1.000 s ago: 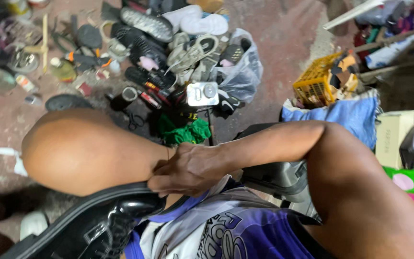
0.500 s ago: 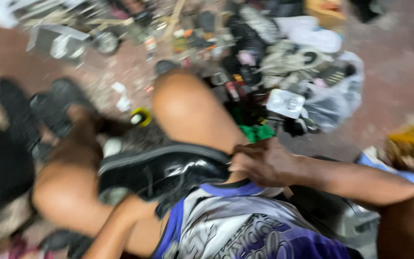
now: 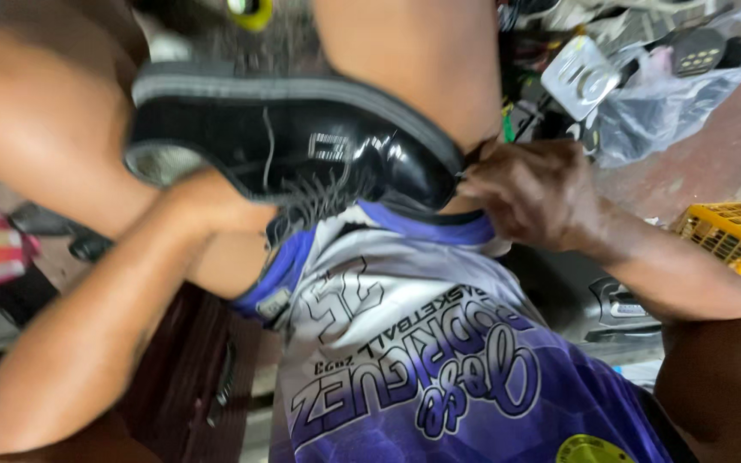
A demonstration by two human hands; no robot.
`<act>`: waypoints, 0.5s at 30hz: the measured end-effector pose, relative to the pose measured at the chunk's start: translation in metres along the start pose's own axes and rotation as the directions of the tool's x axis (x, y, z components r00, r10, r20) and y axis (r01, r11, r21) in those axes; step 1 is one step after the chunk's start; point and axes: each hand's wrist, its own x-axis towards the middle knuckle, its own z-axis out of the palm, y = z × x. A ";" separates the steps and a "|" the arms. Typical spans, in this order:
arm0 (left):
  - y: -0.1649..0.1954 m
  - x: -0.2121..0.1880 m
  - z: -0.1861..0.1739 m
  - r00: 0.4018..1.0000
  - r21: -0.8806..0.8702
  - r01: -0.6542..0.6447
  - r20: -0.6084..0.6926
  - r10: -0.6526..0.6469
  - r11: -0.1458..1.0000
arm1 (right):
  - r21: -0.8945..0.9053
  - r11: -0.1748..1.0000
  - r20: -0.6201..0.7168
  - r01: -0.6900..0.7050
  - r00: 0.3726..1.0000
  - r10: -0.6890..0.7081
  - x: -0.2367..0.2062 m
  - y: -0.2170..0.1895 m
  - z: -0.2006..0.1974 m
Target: The person stitches the sole of a black shoe using a needle and thread. They repeatedly push the needle through the sole and pull the thread tight, holding the shoe steady with the other hand.
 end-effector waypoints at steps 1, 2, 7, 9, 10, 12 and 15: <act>0.000 0.002 -0.004 0.999 -0.018 0.016 0.046 -0.015 1.000 | -0.025 0.999 -0.030 0.029 0.999 -0.030 -0.001 0.001 0.005; 0.001 0.004 -0.006 0.997 0.036 -0.074 0.033 0.073 0.997 | -0.049 0.997 -0.057 0.057 0.997 -0.059 -0.002 0.002 0.010; 0.010 0.000 -0.012 0.973 0.137 -0.228 -0.009 0.231 0.964 | -0.052 0.998 -0.127 0.019 0.992 -0.025 0.004 -0.002 0.019; 0.016 -0.004 -0.010 0.975 0.108 -0.218 -0.014 0.221 0.970 | -0.034 0.999 -0.099 -0.001 0.995 -0.003 0.010 -0.008 0.017; 0.018 -0.004 -0.010 0.975 0.100 -0.219 -0.012 0.222 0.971 | -0.067 0.998 -0.088 -0.002 0.996 -0.003 0.013 -0.012 0.014; 0.023 -0.003 -0.013 0.972 0.100 -0.231 -0.012 0.234 0.968 | -0.132 0.991 -0.075 0.017 0.997 -0.027 0.024 -0.018 0.007; 0.031 -0.004 -0.015 0.979 0.134 -0.188 -0.050 0.196 0.973 | -0.211 0.977 0.007 0.018 1.000 -0.017 0.044 -0.028 -0.009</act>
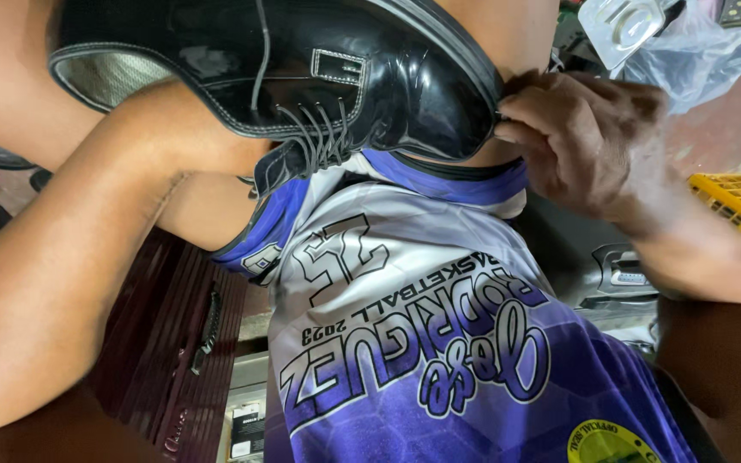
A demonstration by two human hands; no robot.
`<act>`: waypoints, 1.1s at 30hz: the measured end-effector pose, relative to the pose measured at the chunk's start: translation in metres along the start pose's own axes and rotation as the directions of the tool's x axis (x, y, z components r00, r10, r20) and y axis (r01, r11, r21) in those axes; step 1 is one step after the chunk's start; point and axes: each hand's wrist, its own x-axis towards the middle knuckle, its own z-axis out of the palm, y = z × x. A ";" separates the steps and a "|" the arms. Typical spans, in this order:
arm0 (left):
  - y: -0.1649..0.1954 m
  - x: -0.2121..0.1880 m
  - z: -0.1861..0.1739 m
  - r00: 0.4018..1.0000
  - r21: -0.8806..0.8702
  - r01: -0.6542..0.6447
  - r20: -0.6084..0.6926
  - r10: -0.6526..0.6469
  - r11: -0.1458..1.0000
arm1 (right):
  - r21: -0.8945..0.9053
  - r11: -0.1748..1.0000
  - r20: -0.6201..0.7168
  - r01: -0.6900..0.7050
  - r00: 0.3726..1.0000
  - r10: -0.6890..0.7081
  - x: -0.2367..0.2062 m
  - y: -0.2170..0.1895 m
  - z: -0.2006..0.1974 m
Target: The person stitches the sole of a black shoe using a needle and thread. They repeatedly push the needle through the sole and pull the thread tight, holding the shoe steady with the other hand.
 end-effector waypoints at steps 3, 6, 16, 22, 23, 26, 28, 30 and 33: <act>0.006 -0.004 0.000 0.986 -0.039 0.162 -0.028 -0.163 0.986 | -0.101 0.992 0.172 -0.073 0.981 0.089 0.015 -0.011 -0.021; 0.005 -0.007 -0.002 0.976 -0.059 0.213 -0.038 -0.215 0.975 | -0.164 0.979 0.288 -0.123 0.943 0.167 0.027 -0.019 -0.030; -0.020 -0.015 0.016 0.969 -0.433 0.135 -0.129 -0.209 0.891 | -0.151 0.987 0.400 -0.055 0.910 0.112 0.034 0.008 -0.050; -0.042 -0.026 0.025 0.950 -0.348 0.209 -0.149 -0.274 0.914 | -0.217 0.976 0.293 0.029 0.955 0.037 0.021 0.017 -0.056; -0.043 -0.028 0.025 0.948 -0.359 0.208 -0.156 -0.278 0.910 | -0.226 0.974 0.292 0.028 0.955 0.040 0.021 0.019 -0.056; -0.034 -0.030 0.019 0.936 -0.378 0.227 -0.170 -0.308 0.898 | -0.379 0.925 0.262 0.000 0.959 0.107 0.020 0.027 -0.055; -0.018 -0.033 0.012 0.920 -0.408 0.245 -0.187 -0.343 0.879 | -0.474 0.875 0.383 -0.102 0.871 0.309 0.018 0.040 -0.049; 0.005 -0.037 0.003 0.896 -0.475 0.252 -0.214 -0.389 0.843 | -0.436 0.888 0.374 -0.145 0.869 0.325 0.006 0.051 -0.048; 0.045 -0.044 -0.006 0.822 -0.713 0.203 -0.248 -0.512 0.671 | -0.226 0.964 0.224 -0.138 0.956 0.189 -0.021 0.062 -0.054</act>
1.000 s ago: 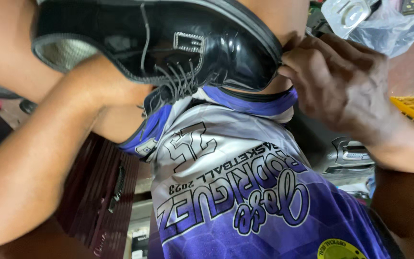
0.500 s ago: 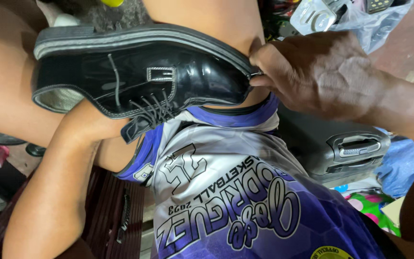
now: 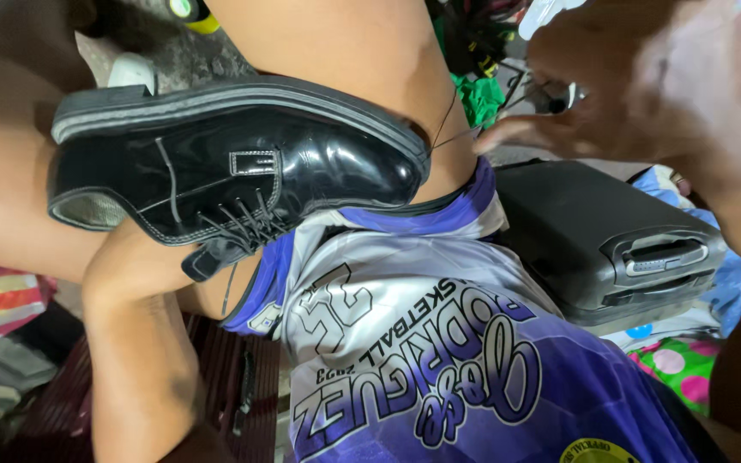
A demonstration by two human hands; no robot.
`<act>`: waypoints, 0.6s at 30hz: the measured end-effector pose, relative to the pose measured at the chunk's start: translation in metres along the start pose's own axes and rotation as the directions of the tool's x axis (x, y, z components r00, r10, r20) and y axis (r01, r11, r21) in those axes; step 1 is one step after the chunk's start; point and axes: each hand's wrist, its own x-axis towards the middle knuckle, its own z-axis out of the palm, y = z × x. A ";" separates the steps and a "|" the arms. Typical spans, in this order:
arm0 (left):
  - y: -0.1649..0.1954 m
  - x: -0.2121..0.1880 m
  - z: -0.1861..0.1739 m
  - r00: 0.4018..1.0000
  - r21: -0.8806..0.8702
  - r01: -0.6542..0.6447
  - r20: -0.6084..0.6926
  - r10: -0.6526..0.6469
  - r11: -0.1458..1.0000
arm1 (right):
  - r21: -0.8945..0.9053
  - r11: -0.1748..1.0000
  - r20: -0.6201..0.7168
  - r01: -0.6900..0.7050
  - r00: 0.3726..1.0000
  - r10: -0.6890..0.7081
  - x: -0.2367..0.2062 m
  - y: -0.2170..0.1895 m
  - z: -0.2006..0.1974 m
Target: The person stitches the sole of a black shoe using a needle and thread. They repeatedly push the needle through the sole and pull the thread tight, holding the shoe steady with the other hand.
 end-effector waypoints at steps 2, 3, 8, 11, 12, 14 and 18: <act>0.019 -0.018 0.011 0.998 -0.111 0.019 -0.059 -0.026 0.994 | 0.067 0.996 0.005 -0.050 0.999 0.049 -0.013 0.007 0.001; 0.029 -0.022 0.011 0.999 0.013 -0.038 -0.037 0.038 0.999 | 0.093 0.992 0.009 -0.080 0.997 0.079 -0.017 0.010 -0.001; 0.070 -0.063 0.023 0.931 0.583 -0.053 -0.265 0.251 0.810 | 0.179 0.976 -0.052 -0.121 0.990 0.132 -0.025 0.004 -0.011; 0.088 -0.063 0.026 0.839 -0.505 0.235 -0.327 -0.436 0.831 | 0.136 0.989 -0.118 -0.052 0.991 0.069 -0.026 0.000 -0.010; 0.087 -0.071 0.044 0.873 0.293 0.014 -0.469 0.130 0.956 | 0.132 0.990 -0.125 -0.048 0.990 0.064 -0.027 -0.001 -0.009; 0.079 -0.072 0.091 0.740 0.900 -0.243 -0.070 0.669 0.363 | 0.130 0.990 -0.135 -0.045 0.989 0.062 -0.030 -0.003 -0.005; 0.071 -0.022 0.137 0.659 0.757 -0.545 0.120 0.742 0.362 | 0.135 0.989 -0.153 -0.058 0.985 0.079 -0.033 -0.007 -0.003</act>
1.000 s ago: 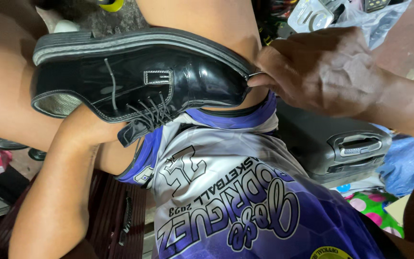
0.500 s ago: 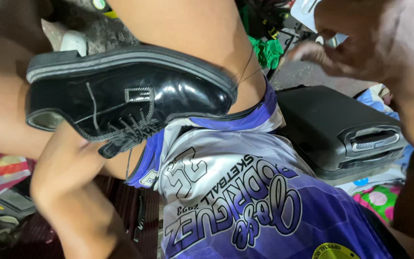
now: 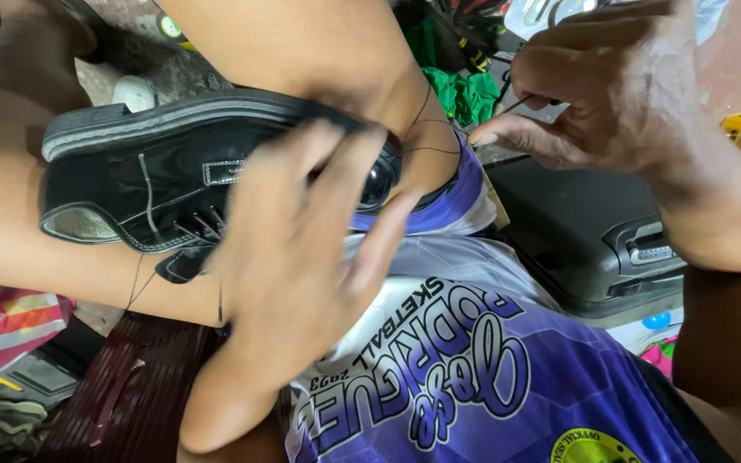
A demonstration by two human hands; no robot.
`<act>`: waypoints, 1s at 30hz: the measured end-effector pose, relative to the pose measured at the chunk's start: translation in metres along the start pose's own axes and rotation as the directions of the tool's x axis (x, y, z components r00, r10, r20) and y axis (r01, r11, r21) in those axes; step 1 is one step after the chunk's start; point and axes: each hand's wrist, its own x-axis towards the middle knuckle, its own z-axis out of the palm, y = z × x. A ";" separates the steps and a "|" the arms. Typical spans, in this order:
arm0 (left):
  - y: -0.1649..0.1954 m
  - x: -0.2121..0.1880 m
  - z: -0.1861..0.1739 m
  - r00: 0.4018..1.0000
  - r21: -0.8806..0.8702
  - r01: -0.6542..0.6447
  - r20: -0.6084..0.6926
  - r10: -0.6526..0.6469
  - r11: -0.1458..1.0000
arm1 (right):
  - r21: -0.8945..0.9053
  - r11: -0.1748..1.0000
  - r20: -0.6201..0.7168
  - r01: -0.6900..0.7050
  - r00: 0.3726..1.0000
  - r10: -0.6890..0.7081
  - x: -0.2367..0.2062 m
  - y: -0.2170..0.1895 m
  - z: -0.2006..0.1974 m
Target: The person stitches the sole of a black shoe using a needle and thread. They repeatedly push the needle through the sole and pull the thread tight, holding the shoe steady with the other hand.
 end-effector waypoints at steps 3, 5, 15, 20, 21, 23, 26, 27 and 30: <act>-0.006 0.020 0.027 1.000 -0.021 -0.024 0.002 0.024 0.999 | -0.022 1.000 -0.009 0.019 1.000 -0.019 0.005 -0.006 -0.001; -0.011 0.024 0.031 1.000 -0.072 -0.007 0.027 0.009 0.997 | -0.017 1.000 -0.006 0.023 1.000 -0.023 0.011 -0.009 -0.001; -0.003 0.024 -0.009 0.999 -0.266 0.035 0.023 -0.029 0.963 | 0.785 0.620 0.109 0.024 0.978 -0.176 0.019 0.001 0.044; -0.024 -0.054 -0.032 0.866 -0.220 0.381 -0.256 -0.430 0.898 | 0.995 0.101 -0.051 0.009 0.905 0.421 0.010 0.000 0.068; -0.041 -0.070 -0.031 0.861 -0.201 0.383 -0.276 -0.427 0.902 | 0.996 0.086 -0.020 -0.019 0.900 0.435 0.007 -0.004 0.070; -0.070 -0.103 -0.027 0.846 -0.161 0.398 -0.316 -0.429 0.903 | 0.989 0.131 0.007 -0.066 0.913 0.408 0.005 -0.015 0.073; -0.090 -0.147 -0.012 0.871 0.028 0.433 -0.270 -0.410 0.901 | 0.879 0.474 -0.051 -0.053 0.977 0.205 0.009 -0.030 0.074; -0.091 -0.160 -0.004 0.893 0.192 0.437 -0.211 -0.398 0.879 | 0.812 0.584 -0.144 0.014 0.974 0.177 0.012 -0.036 0.076; -0.108 -0.195 0.016 0.794 -0.206 0.479 -0.314 -0.521 0.853 | 0.602 0.787 -0.283 0.132 0.957 0.056 0.024 -0.052 0.082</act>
